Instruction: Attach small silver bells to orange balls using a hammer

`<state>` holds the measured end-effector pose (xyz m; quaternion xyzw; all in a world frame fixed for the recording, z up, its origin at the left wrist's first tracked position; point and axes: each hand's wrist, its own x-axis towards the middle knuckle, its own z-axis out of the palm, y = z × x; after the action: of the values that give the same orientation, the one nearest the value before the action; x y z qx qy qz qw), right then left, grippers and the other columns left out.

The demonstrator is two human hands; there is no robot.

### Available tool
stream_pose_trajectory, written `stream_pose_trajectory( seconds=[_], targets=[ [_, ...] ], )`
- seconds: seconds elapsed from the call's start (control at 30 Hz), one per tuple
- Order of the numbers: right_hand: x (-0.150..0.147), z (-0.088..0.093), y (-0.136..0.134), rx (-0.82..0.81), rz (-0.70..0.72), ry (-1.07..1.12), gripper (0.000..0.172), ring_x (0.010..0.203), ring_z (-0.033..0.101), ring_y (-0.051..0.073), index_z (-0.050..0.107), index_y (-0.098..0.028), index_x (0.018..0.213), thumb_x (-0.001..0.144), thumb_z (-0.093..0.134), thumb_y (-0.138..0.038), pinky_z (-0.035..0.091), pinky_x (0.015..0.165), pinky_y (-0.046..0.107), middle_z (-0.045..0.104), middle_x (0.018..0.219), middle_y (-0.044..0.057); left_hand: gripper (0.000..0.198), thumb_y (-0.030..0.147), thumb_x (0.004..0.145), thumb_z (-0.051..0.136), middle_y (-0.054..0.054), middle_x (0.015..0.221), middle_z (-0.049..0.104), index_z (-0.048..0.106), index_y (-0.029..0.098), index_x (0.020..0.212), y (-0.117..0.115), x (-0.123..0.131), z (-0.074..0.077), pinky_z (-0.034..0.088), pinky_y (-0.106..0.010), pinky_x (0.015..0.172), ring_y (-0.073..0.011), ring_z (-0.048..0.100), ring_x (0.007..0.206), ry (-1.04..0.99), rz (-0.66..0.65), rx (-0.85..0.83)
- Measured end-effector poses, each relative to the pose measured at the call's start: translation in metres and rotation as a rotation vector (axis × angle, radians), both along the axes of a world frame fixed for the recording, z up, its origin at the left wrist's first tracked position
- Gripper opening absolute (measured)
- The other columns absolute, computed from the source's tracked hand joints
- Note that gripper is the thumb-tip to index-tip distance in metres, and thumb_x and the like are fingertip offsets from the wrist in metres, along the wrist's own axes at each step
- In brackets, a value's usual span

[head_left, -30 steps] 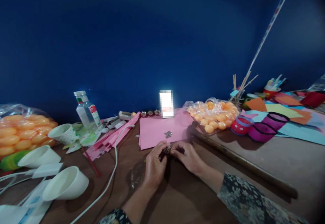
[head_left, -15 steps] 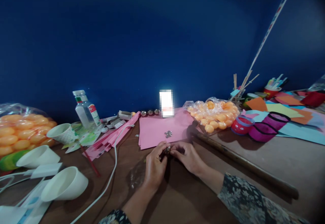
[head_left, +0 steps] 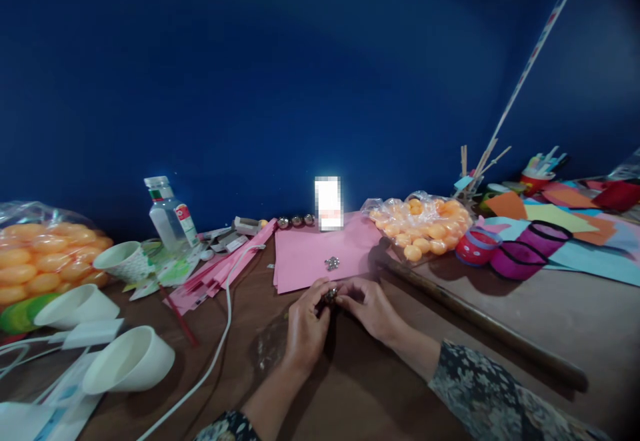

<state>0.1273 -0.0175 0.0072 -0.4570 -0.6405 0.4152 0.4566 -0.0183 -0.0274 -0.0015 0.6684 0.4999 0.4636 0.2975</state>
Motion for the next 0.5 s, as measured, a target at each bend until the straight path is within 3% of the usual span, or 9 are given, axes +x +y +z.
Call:
stream_pose_trajectory(
  seconds=[0.33,0.5],
  targets=[
    [-0.0002,-0.0043,0.0014,-0.008,0.004,0.054,0.015,0.068,0.058,0.015,0.057,-0.014,0.074,0.072,0.062,-0.028,0.046,0.064,0.025,0.063,0.073,0.003,0.043,0.001,0.066,0.047,-0.004,0.109,0.063,0.064,0.021,0.100,-0.0022,0.0000,0.0023,0.036,-0.036,0.098,-0.0191,0.052,0.109,0.017,-0.026,0.032],
    [-0.0024,0.0010,0.0012,0.016,0.017,0.063,0.014,0.074,0.059,0.015,0.058,-0.015,0.081,0.075,0.058,-0.028,0.047,0.069,0.026,0.064,0.079,0.003,0.039,0.009,0.067,0.054,-0.007,0.111,0.061,0.061,0.019,0.104,0.0018,-0.0011,0.0012,0.044,-0.034,0.089,-0.0211,0.055,0.105,-0.133,-0.038,-0.066]
  ],
)
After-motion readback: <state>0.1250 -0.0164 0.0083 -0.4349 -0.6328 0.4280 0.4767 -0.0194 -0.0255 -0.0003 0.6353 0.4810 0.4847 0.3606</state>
